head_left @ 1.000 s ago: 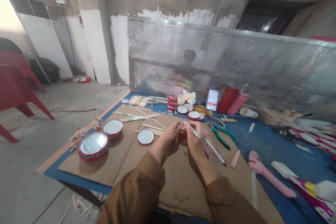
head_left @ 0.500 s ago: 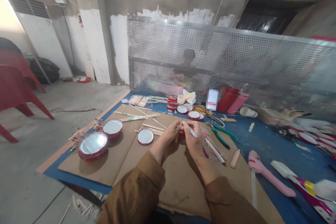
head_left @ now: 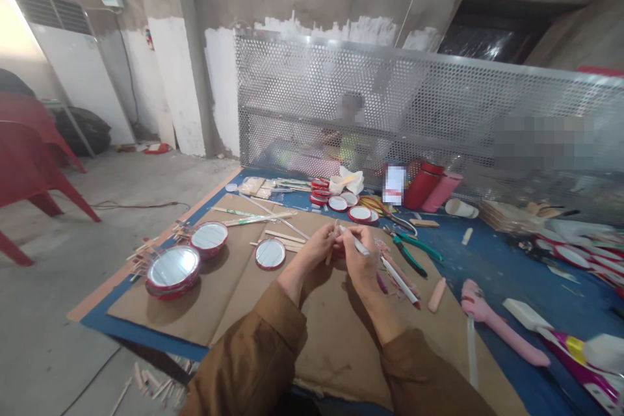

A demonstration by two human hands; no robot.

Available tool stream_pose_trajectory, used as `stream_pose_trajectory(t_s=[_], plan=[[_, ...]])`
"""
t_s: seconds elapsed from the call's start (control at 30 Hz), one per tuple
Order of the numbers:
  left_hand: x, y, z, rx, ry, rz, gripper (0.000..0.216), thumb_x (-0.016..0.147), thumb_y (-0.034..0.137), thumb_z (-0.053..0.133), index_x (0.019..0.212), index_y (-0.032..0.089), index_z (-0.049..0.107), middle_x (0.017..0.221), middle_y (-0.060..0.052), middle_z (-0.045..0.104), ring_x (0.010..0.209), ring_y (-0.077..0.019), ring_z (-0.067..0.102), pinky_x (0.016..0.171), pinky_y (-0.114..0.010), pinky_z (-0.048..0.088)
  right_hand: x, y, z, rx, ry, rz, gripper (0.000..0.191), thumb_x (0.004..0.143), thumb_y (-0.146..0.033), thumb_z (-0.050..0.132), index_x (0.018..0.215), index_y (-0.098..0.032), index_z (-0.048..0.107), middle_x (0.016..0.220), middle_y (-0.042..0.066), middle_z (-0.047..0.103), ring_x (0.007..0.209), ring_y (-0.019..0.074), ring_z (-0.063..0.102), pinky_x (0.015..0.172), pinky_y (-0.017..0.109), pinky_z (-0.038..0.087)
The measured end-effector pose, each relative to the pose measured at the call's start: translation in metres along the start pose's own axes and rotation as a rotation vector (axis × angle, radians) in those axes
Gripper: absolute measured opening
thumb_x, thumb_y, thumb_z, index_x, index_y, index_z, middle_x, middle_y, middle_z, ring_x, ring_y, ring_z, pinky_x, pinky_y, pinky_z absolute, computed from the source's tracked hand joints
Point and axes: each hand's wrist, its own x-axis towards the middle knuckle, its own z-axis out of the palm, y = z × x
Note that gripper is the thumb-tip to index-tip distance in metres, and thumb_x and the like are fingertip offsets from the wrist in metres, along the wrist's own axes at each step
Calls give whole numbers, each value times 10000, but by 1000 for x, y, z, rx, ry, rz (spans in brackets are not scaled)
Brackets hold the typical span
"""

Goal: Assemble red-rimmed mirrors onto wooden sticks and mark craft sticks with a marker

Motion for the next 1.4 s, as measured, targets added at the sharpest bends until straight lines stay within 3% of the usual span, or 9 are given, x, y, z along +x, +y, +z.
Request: stream_pose_trajectory(t_s=[0.97, 1.4], plan=[[1, 0, -1, -5, -20, -49, 358, 780, 452, 759, 892, 198, 534, 667, 44, 519, 554, -82, 517, 533, -185, 407, 3, -1, 1, 61, -69, -33, 295, 811, -525, 613, 865, -240, 561, 747, 28, 705, 630, 212, 701, 594, 357, 616], [10, -6, -11, 83, -32, 6, 346, 793, 452, 750, 894, 181, 559, 689, 31, 552, 581, -89, 549, 546, -187, 424, 6, 12, 1, 45, -80, -48, 323, 844, -550, 597, 919, -238, 562, 793, 31, 704, 664, 207, 693, 620, 355, 608]])
